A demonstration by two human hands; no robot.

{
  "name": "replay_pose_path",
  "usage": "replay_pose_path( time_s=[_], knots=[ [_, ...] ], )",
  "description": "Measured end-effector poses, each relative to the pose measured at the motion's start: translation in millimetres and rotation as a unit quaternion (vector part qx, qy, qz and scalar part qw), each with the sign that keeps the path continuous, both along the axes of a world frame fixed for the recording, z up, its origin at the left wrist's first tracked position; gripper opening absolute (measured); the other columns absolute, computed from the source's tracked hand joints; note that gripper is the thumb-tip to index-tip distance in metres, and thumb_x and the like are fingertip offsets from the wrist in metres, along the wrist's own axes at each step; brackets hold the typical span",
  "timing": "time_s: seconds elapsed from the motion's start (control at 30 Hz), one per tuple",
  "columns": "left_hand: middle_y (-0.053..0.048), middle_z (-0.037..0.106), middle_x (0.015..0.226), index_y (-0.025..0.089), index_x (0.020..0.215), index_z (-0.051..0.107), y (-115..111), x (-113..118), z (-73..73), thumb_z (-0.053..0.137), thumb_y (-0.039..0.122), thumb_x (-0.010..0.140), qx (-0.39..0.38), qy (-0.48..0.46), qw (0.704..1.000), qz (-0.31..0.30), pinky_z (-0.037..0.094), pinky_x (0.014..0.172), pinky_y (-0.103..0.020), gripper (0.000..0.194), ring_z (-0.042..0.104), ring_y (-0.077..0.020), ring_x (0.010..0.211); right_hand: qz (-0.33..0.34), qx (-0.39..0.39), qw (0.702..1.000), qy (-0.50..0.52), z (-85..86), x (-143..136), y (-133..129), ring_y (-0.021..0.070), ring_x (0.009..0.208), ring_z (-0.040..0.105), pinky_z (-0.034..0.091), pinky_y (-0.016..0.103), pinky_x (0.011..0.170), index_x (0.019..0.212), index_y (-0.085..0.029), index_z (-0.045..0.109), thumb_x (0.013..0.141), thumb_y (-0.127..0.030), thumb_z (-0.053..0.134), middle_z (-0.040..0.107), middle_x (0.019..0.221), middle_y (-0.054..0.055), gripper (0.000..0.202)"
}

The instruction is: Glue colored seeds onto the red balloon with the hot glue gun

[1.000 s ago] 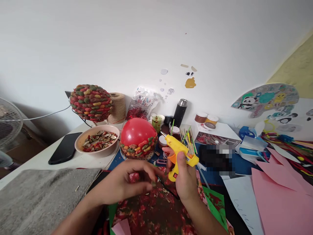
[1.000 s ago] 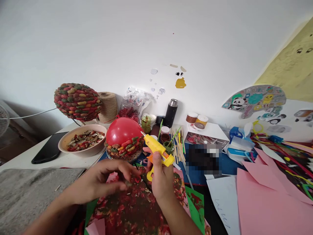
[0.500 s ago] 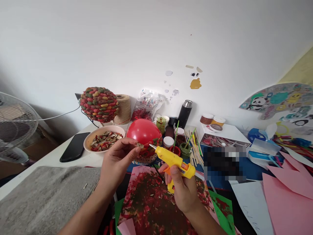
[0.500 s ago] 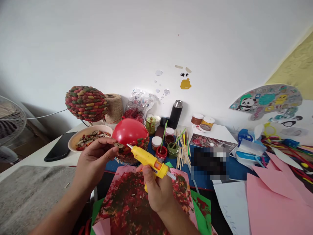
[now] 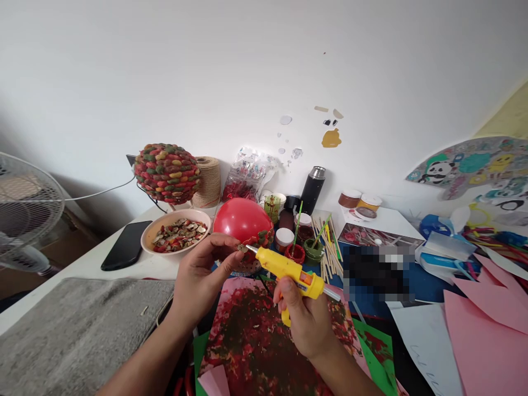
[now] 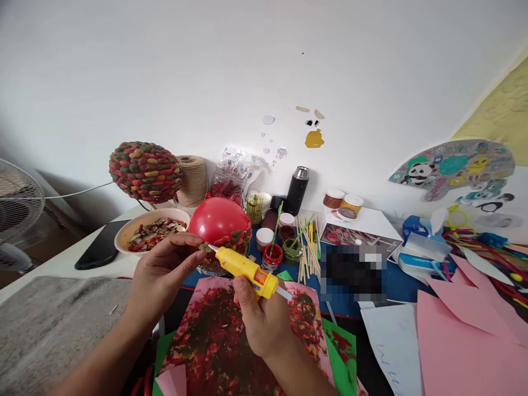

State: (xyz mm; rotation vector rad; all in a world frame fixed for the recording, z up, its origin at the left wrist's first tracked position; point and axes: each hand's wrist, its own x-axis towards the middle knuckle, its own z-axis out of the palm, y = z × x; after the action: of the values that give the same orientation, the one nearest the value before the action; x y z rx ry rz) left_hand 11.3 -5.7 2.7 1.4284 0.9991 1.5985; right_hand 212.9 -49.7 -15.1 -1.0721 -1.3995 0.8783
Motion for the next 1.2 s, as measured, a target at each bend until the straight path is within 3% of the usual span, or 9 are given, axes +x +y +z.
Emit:
replay_pose_path(
  time_s=[0.43,0.67,1.2],
  knots=[
    [-0.003,0.075,0.097,0.023,0.101,0.08,-1.0,0.0,-4.3,0.087,0.038,0.093,0.024,0.034,0.999,0.004,0.066,0.074,-0.032,0.018,0.074,-0.0194,0.079,0.015,0.032,0.999,-0.012,9.0,-2.9,-0.8,0.0158,0.05,0.05,0.04,0.028,0.046,0.065,-0.024,0.059,0.105,-0.08,0.054,0.053,0.057,0.0,0.069],
    [-0.003,0.076,0.099,0.024,0.103,0.08,1.4,-1.7,-8.5,0.086,0.036,0.095,0.05,0.053,0.997,0.009,0.066,0.074,-0.032,0.016,0.074,-0.0193,0.081,0.015,0.031,0.999,-0.033,6.8,-2.1,-2.0,0.0135,0.045,0.045,0.034,0.025,0.04,0.067,-0.024,0.058,0.107,-0.078,0.051,0.049,0.056,-0.002,0.068],
    [-0.003,0.077,0.097,0.024,0.102,0.08,0.9,-0.9,-7.1,0.084,0.034,0.096,0.074,0.081,0.993,0.031,0.066,0.071,-0.03,0.013,0.074,-0.0185,0.078,0.02,0.052,0.998,-0.043,4.2,-2.7,-2.7,0.0129,0.047,0.044,0.035,0.025,0.042,0.068,-0.025,0.052,0.111,-0.067,0.053,0.046,0.057,-0.004,0.06]
  ],
)
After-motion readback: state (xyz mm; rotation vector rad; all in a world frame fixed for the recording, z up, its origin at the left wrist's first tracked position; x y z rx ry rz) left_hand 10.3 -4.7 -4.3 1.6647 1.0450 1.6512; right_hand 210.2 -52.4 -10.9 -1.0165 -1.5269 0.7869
